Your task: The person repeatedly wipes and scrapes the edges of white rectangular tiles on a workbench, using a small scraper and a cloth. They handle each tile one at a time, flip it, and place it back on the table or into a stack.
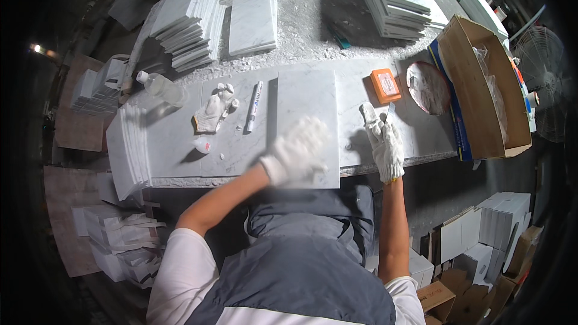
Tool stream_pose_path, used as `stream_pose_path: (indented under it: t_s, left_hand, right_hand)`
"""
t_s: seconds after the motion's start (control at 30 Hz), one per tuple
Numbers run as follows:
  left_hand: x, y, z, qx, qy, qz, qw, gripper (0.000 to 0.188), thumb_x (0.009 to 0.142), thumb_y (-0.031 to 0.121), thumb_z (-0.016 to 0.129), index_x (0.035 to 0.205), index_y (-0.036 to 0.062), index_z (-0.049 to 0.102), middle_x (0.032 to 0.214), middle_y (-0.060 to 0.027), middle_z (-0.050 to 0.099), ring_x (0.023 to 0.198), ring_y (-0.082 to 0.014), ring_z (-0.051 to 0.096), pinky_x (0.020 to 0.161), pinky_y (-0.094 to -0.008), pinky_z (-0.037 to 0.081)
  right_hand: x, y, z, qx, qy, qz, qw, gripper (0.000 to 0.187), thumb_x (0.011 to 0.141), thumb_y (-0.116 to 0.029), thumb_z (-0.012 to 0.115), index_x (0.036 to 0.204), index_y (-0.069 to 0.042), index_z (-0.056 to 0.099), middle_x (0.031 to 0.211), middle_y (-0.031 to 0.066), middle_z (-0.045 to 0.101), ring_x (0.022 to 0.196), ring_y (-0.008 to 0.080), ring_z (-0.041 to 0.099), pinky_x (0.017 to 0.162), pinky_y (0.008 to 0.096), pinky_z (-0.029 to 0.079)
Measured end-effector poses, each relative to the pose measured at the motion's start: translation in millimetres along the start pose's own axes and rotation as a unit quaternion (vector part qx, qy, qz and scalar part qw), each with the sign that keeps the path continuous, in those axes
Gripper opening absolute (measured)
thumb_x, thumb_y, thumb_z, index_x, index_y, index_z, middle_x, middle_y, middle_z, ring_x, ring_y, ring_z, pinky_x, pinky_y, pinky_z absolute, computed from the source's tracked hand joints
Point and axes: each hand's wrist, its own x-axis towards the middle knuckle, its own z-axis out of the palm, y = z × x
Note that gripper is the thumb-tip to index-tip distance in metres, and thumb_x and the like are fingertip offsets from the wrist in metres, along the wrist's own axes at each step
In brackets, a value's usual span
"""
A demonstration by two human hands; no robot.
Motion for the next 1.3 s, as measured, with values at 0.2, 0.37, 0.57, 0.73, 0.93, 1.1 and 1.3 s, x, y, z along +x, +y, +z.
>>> stream_pose_path:
  t_s: [0.2,0.37,0.57,0.73,0.93,1.1,1.3]
  left_hand:
    - [-2.2,30.4,-36.4,-0.094,-0.035,0.155,0.983,0.065,0.099,0.053,0.055,0.143,0.0047,0.056,0.149,-0.0251,0.054,0.14,-0.0442,0.05,0.108,-0.0526,0.048]
    - [15.5,-107.4,-10.3,0.047,0.031,-0.226,0.973,0.07,0.1,0.049,0.05,0.155,0.0061,0.046,0.163,-0.0195,0.041,0.152,-0.0388,0.035,0.126,-0.0517,0.025]
    - [16.5,-30.9,-15.0,0.063,0.019,-0.104,0.992,0.067,0.1,0.048,0.048,0.148,0.0023,0.05,0.157,-0.0202,0.046,0.145,-0.0357,0.041,0.123,-0.0522,0.025]
    - [-15.3,100.2,-48.7,-0.296,-0.009,0.265,0.918,0.057,0.099,0.042,0.057,0.145,0.0096,0.056,0.155,-0.0187,0.049,0.141,-0.0326,0.048,0.122,-0.0496,0.033]
    - [-55.6,72.0,-13.2,-0.177,0.127,-0.02,0.976,0.072,0.096,0.062,0.057,0.149,0.0145,0.055,0.159,-0.0089,0.048,0.151,-0.028,0.037,0.128,-0.0467,0.026]
    - [-94.2,49.1,7.8,-0.095,0.084,-0.011,0.992,0.063,0.089,0.059,0.065,0.14,0.0211,0.064,0.15,-0.0037,0.056,0.144,-0.0271,0.044,0.125,-0.045,0.032]
    - [-80.3,44.1,29.2,-0.107,0.172,-0.048,0.978,0.052,0.085,0.032,0.07,0.136,0.0243,0.066,0.145,-0.0017,0.06,0.137,-0.0229,0.052,0.119,-0.0429,0.042]
  right_hand:
    - [-0.7,-1.8,-2.0,0.025,-0.049,0.003,0.998,0.04,0.106,-0.015,0.06,0.14,0.004,0.053,0.121,0.0081,0.068,0.119,0.0252,0.067,0.112,0.0474,0.052]
    - [2.2,0.8,-8.7,0.081,-0.025,0.038,0.996,0.037,0.106,-0.016,0.059,0.138,0.003,0.055,0.124,0.0102,0.068,0.119,0.0262,0.067,0.113,0.0467,0.051]
    - [-0.7,3.1,-0.3,0.022,-0.002,0.014,1.0,0.036,0.105,-0.015,0.06,0.137,0.002,0.055,0.128,0.0132,0.067,0.119,0.0284,0.067,0.11,0.046,0.054]
    - [-5.0,-2.4,7.0,-0.008,0.024,-0.006,1.0,0.034,0.105,-0.012,0.059,0.137,0.002,0.054,0.124,0.0117,0.068,0.117,0.0251,0.068,0.105,0.0441,0.056]
    - [-19.0,-2.6,-3.5,-0.312,0.051,-0.087,0.945,0.037,0.103,-0.025,0.068,0.131,-0.002,0.06,0.105,0.0031,0.066,0.102,0.0219,0.068,0.103,0.0482,0.056]
    - [-81.3,-7.5,-5.0,-0.207,0.078,0.017,0.975,0.038,0.101,-0.023,0.07,0.13,0.0,0.063,0.108,0.0064,0.068,0.1,0.0226,0.069,0.099,0.0491,0.057]
    - [-110.7,8.4,15.1,-0.186,0.1,0.041,0.977,0.034,0.1,-0.019,0.072,0.127,0.0,0.065,0.111,0.0073,0.07,0.099,0.0226,0.071,0.097,0.0476,0.058]
